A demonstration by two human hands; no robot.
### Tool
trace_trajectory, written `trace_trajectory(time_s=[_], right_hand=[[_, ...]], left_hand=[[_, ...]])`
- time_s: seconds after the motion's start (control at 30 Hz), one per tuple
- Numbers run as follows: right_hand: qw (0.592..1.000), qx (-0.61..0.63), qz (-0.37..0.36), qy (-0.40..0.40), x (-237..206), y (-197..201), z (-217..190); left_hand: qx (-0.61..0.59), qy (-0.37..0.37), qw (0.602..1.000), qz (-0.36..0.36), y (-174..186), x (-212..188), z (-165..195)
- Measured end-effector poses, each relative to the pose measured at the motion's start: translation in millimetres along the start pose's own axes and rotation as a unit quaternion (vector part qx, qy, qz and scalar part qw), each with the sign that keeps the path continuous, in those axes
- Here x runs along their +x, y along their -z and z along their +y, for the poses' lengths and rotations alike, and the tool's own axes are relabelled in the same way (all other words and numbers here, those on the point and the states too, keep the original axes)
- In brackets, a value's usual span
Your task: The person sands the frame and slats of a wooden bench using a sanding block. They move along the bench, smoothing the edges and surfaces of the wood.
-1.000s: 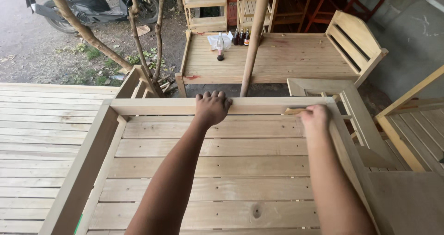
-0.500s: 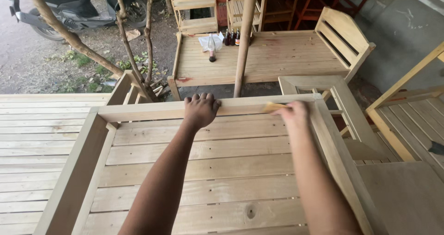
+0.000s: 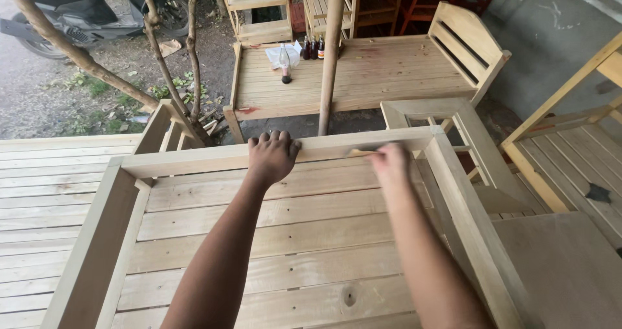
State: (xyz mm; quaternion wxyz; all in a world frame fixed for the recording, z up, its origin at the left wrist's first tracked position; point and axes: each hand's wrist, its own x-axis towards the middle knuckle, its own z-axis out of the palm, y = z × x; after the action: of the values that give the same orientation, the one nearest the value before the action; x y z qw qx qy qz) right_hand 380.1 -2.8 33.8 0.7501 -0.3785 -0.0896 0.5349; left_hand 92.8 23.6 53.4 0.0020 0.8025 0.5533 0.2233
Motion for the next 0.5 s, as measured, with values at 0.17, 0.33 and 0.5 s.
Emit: trace_trajectory(time_s=[0.17,0.33,0.5], right_hand=[[0.993,0.032,0.081,0.079,22.5,31.8,-56.0],[0.995,0.021,0.032,0.096,6.7,-3.2,19.1],[0.998,0.012,-0.040,-0.051,-54.7,-94.9,124.6]], left_hand=[[0.020,0.000,1.000,0.005,2.3,5.2,7.8],[0.019,0.032,0.999,-0.030,-1.8,6.9,13.7],[-0.045,-0.015,0.999,0.006,-9.2,7.4,1.4]])
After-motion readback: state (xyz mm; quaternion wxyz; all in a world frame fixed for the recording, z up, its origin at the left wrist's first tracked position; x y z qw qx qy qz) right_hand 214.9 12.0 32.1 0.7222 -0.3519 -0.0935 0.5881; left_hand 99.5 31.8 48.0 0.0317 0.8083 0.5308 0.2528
